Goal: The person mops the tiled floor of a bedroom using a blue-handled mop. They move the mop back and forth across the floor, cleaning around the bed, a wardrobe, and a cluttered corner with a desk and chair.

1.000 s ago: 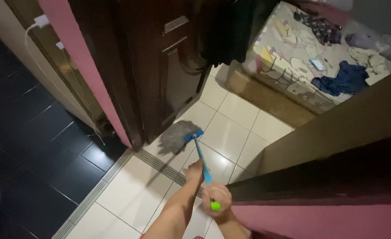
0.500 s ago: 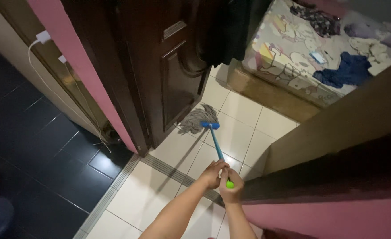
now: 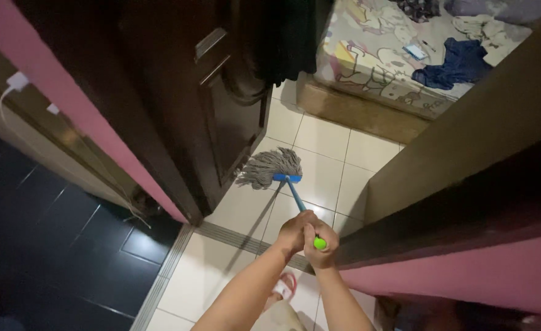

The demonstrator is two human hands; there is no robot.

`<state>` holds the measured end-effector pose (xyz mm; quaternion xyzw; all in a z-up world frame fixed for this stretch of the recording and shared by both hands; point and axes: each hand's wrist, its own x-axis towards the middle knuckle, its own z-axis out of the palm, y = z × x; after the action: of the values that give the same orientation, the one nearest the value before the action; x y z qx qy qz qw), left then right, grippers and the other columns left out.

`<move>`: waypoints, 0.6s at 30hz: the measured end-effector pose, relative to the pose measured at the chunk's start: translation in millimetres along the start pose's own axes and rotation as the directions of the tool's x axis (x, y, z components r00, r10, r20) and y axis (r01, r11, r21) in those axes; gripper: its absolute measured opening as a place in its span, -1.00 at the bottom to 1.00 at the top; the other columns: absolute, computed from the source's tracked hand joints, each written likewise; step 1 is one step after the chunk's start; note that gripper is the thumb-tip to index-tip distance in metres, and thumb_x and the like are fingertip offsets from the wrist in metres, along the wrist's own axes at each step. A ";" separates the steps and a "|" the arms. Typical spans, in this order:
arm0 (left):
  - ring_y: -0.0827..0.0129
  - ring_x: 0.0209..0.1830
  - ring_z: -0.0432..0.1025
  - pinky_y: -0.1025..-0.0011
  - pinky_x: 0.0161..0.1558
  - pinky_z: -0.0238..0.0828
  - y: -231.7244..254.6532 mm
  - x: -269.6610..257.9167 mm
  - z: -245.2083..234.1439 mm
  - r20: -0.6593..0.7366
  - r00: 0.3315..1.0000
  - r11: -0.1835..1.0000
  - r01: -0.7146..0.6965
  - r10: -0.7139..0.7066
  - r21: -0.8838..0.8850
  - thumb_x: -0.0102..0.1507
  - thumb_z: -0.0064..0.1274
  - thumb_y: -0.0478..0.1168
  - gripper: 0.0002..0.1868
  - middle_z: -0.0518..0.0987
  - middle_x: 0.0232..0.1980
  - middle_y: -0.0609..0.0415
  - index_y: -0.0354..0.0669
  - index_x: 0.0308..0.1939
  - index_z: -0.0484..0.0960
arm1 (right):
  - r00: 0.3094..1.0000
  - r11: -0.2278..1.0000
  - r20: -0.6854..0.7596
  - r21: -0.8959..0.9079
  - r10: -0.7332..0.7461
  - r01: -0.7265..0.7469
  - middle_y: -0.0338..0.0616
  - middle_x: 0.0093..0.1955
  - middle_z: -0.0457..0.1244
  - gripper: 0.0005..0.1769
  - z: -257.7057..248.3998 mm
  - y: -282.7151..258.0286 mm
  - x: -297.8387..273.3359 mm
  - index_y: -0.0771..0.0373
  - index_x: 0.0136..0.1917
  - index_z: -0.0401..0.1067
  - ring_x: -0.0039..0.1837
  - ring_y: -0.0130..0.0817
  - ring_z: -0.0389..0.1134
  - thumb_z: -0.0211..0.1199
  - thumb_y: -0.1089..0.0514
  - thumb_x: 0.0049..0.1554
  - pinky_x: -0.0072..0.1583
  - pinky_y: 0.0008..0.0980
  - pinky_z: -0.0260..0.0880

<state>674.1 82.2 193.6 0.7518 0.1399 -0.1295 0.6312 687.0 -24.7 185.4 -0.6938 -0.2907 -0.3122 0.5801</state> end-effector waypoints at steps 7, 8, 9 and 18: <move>-0.14 0.26 0.43 -0.08 0.41 0.27 -68.1 113.6 2.0 -0.012 0.986 0.984 -0.164 0.166 0.074 0.33 -0.24 -0.12 -0.75 0.54 0.26 0.00 0.00 0.02 0.48 | 0.997 0.999 0.078 -0.030 0.025 -0.023 0.00 -0.52 0.19 -0.63 29.5 99.8 2.0 0.22 -0.44 0.35 -0.44 0.19 0.21 0.26 0.16 0.19 -0.34 -0.18 0.29; -0.20 0.23 0.45 -0.08 0.43 0.25 -82.0 142.1 1.2 -0.023 0.962 0.926 -0.253 0.271 0.280 0.33 -0.16 -0.19 -0.83 0.49 0.25 0.02 0.01 -0.02 0.45 | 0.998 0.999 0.067 -0.044 0.005 -0.002 0.02 -0.51 0.19 -0.62 33.7 117.2 2.3 0.22 -0.44 0.34 -0.44 0.17 0.21 0.31 0.15 0.17 -0.34 -0.18 0.27; -0.26 0.19 0.46 -0.09 0.44 0.24 -90.5 175.2 -1.6 -0.016 0.925 0.816 -0.327 0.380 0.476 0.33 -0.07 -0.26 -0.87 0.44 0.25 0.04 0.02 -0.05 0.41 | 0.998 0.998 0.054 -0.055 -0.022 0.025 0.04 -0.50 0.19 -0.61 39.2 137.1 8.9 0.22 -0.44 0.32 -0.44 0.15 0.22 0.35 0.14 0.16 -0.35 -0.17 0.25; 0.20 0.32 0.43 0.35 0.30 0.32 28.1 271.0 -49.6 0.069 0.925 0.720 0.336 -0.373 -0.607 0.32 -0.08 0.15 -0.40 0.53 0.37 -0.07 -0.01 0.36 0.51 | 0.957 0.995 0.278 0.027 0.084 -0.096 -0.23 -0.41 0.15 -0.72 88.7 218.5 112.8 0.20 -0.34 0.29 -0.38 -0.39 0.13 0.11 0.28 0.22 -0.27 -0.35 0.14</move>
<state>936.8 139.1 126.9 0.4708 0.3335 -0.1741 0.7980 934.6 33.0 124.4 -0.7314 -0.3433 -0.1796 0.5612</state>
